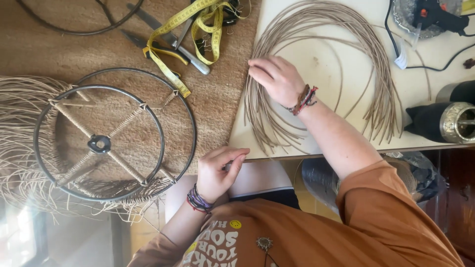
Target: Weaving straw or fiber strands around a circular frame to create a decorative object.
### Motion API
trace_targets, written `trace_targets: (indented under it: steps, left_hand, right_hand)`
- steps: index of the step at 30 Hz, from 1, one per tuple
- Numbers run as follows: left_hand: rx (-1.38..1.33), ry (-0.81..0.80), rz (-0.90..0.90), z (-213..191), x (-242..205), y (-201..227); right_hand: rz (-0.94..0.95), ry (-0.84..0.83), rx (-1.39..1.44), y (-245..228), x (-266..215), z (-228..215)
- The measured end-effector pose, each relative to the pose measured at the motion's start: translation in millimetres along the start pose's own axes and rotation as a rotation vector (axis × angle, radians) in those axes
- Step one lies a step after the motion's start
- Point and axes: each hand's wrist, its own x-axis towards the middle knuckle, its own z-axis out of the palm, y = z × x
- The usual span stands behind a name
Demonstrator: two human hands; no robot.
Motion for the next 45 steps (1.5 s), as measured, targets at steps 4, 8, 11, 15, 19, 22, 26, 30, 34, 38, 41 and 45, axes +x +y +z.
trace_targets:
  steps: [4, 8, 11, 15, 19, 22, 26, 30, 34, 38, 41, 45]
  left_hand:
    - [-0.268, 0.049, -0.106, -4.1, -0.9, 7.5]
    - [-1.033, -0.009, -0.497, 6.1, -7.6, -3.9]
    - [-1.372, 0.019, -0.679, 3.0, -11.9, -7.8]
    - [-1.440, 0.234, -0.719, -1.3, -38.1, -33.2]
    - [-1.365, 0.269, -0.597, -26.3, -59.9, -26.8]
    - [-1.309, 0.290, -0.607, -43.4, -69.1, -23.1]
    - [-1.193, 0.313, -0.500, -49.5, -70.5, -15.5]
    - [-1.197, 0.287, -0.565, -2.3, -73.8, 15.5]
    - [-1.253, 0.222, -0.561, 15.6, -81.7, 42.5]
    - [-1.300, 0.217, -0.549, 18.4, -85.9, 50.4]
    - [-1.314, 0.220, -0.534, 19.7, -86.9, 44.5]
    - [-1.285, 0.224, -0.487, 20.6, -84.0, 41.5]
  right_hand:
    - [0.075, 0.184, 0.377, -53.9, 7.2, -24.2]
    - [0.342, 0.157, 1.004, -132.8, 23.7, -84.9]
    - [0.613, 0.206, 1.430, -180.1, 22.9, -110.4]
    - [1.190, 0.168, 1.693, -203.3, -32.4, -120.0]
    - [1.281, 0.044, 1.425, -214.0, -97.8, -143.5]
    - [1.248, -0.038, 1.243, -215.1, -144.6, -160.9]
    - [1.102, 0.008, 1.001, -226.9, -174.3, -175.9]
    - [0.885, -0.030, 0.750, -246.0, -154.8, -177.0]
    - [0.771, -0.057, 0.810, -260.3, -118.7, -175.1]
    - [0.755, -0.106, 0.810, -259.3, -118.1, -168.5]
    - [0.770, -0.117, 0.824, -257.0, -118.3, -166.7]
    - [0.792, -0.158, 0.843, -257.8, -116.2, -167.7]
